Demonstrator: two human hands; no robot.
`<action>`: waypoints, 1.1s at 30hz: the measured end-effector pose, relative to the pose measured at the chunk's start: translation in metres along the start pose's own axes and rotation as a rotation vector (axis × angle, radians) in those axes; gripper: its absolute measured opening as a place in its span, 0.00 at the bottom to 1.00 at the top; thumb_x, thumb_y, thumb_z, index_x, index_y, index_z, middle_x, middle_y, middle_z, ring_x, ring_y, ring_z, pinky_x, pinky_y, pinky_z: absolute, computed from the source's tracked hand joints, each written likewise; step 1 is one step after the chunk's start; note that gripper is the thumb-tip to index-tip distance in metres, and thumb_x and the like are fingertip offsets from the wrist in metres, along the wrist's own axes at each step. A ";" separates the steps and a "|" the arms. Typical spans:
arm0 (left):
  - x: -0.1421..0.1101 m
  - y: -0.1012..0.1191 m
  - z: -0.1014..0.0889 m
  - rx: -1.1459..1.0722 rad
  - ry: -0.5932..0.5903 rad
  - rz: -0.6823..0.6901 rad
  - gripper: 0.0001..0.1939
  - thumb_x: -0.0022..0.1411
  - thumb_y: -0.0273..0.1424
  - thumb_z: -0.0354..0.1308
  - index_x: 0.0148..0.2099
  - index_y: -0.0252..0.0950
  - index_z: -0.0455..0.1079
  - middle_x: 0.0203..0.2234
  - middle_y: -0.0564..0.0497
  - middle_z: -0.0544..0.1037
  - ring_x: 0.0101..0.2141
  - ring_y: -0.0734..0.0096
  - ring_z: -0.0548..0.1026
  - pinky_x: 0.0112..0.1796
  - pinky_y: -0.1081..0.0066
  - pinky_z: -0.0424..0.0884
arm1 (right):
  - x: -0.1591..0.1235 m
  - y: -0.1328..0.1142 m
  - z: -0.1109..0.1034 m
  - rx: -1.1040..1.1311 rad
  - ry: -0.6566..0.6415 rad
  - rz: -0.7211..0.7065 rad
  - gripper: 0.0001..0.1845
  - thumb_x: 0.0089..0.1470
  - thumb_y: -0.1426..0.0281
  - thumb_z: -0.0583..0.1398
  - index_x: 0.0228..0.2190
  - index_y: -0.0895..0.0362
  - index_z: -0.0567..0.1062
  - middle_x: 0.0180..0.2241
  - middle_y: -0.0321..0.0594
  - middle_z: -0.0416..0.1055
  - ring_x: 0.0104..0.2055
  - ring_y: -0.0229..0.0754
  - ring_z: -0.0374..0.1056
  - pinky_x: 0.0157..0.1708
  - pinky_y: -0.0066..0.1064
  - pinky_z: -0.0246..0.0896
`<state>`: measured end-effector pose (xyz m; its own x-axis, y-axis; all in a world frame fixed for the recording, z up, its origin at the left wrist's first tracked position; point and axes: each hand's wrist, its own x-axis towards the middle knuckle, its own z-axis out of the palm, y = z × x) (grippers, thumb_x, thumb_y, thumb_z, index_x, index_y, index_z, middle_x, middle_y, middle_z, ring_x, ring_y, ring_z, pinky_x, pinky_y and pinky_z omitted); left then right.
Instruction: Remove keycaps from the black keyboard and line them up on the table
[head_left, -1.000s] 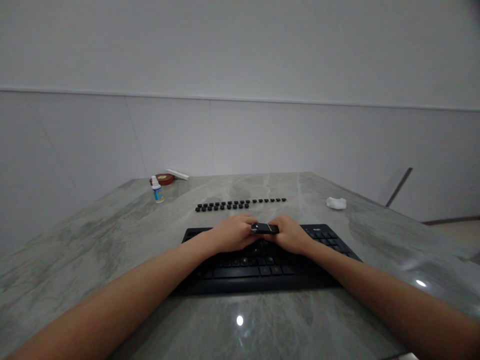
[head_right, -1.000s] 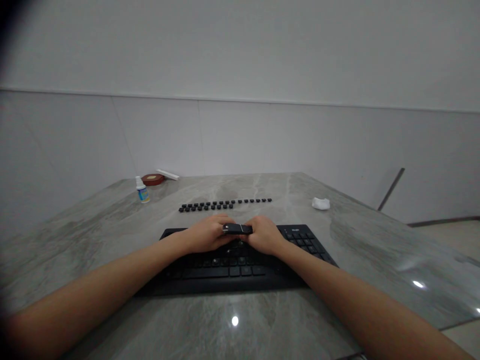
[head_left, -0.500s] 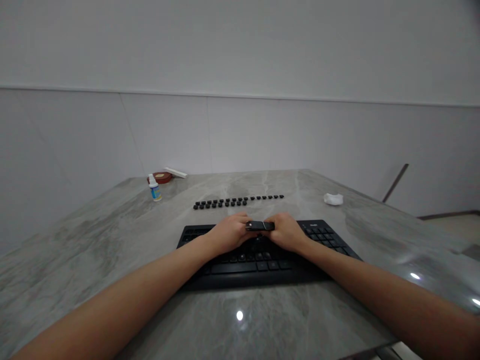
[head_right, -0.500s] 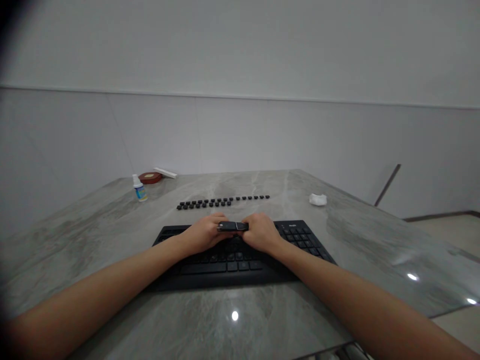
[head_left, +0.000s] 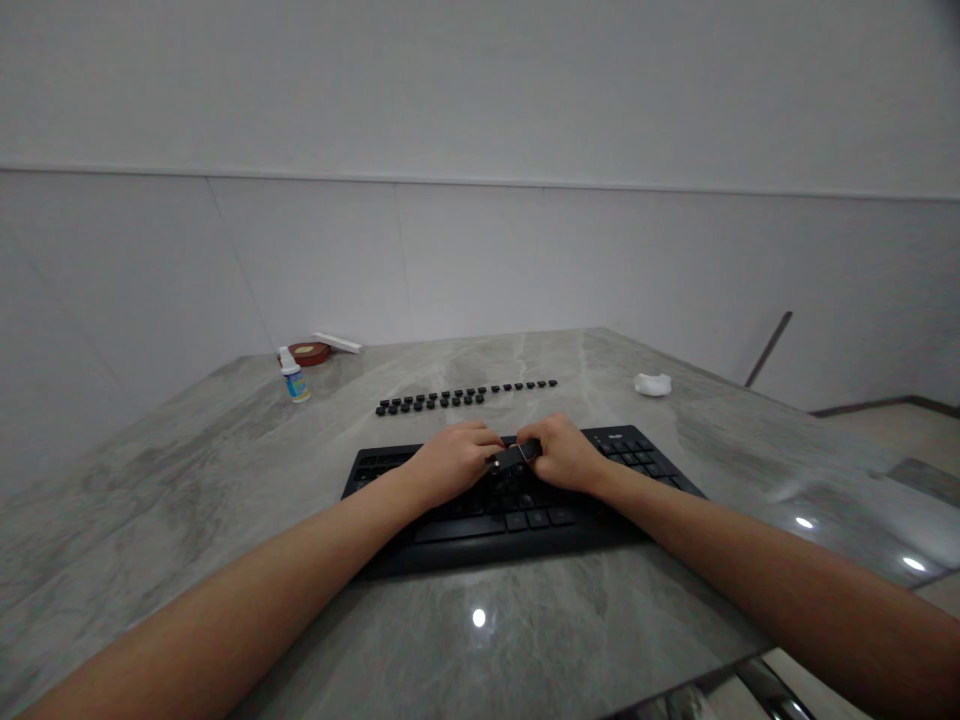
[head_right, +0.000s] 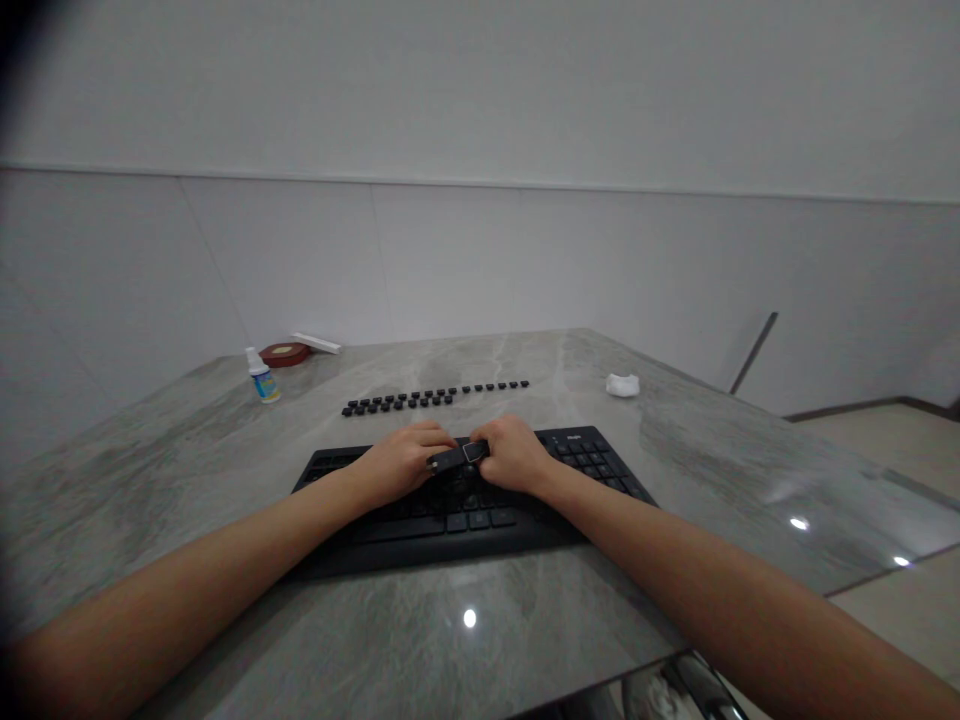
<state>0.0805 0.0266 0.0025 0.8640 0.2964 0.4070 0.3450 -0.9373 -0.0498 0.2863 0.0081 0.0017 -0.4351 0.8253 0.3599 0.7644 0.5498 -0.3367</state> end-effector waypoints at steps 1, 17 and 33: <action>0.000 0.000 -0.001 -0.013 0.002 0.006 0.10 0.66 0.22 0.50 0.40 0.32 0.73 0.36 0.46 0.78 0.38 0.67 0.73 0.40 0.70 0.71 | -0.001 0.000 0.001 -0.006 0.008 -0.008 0.07 0.34 0.80 0.55 0.13 0.59 0.70 0.13 0.34 0.62 0.18 0.33 0.53 0.21 0.26 0.42; 0.009 0.014 0.004 -0.147 0.054 -0.460 0.12 0.59 0.33 0.63 0.25 0.33 0.70 0.21 0.52 0.72 0.28 0.68 0.70 0.31 0.72 0.64 | 0.002 -0.001 0.002 0.066 0.036 0.044 0.13 0.40 0.73 0.55 0.10 0.59 0.60 0.12 0.32 0.51 0.17 0.31 0.51 0.19 0.25 0.39; 0.007 0.011 0.008 -0.241 0.123 -0.376 0.08 0.60 0.29 0.60 0.28 0.33 0.70 0.24 0.52 0.73 0.27 0.71 0.71 0.30 0.73 0.67 | -0.001 -0.005 0.001 0.000 0.067 0.038 0.12 0.40 0.75 0.55 0.10 0.60 0.65 0.12 0.34 0.58 0.17 0.32 0.52 0.20 0.25 0.41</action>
<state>0.0929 0.0194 -0.0025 0.6403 0.6135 0.4622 0.5184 -0.7892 0.3294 0.2827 0.0044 0.0023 -0.3727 0.8351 0.4046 0.7799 0.5182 -0.3510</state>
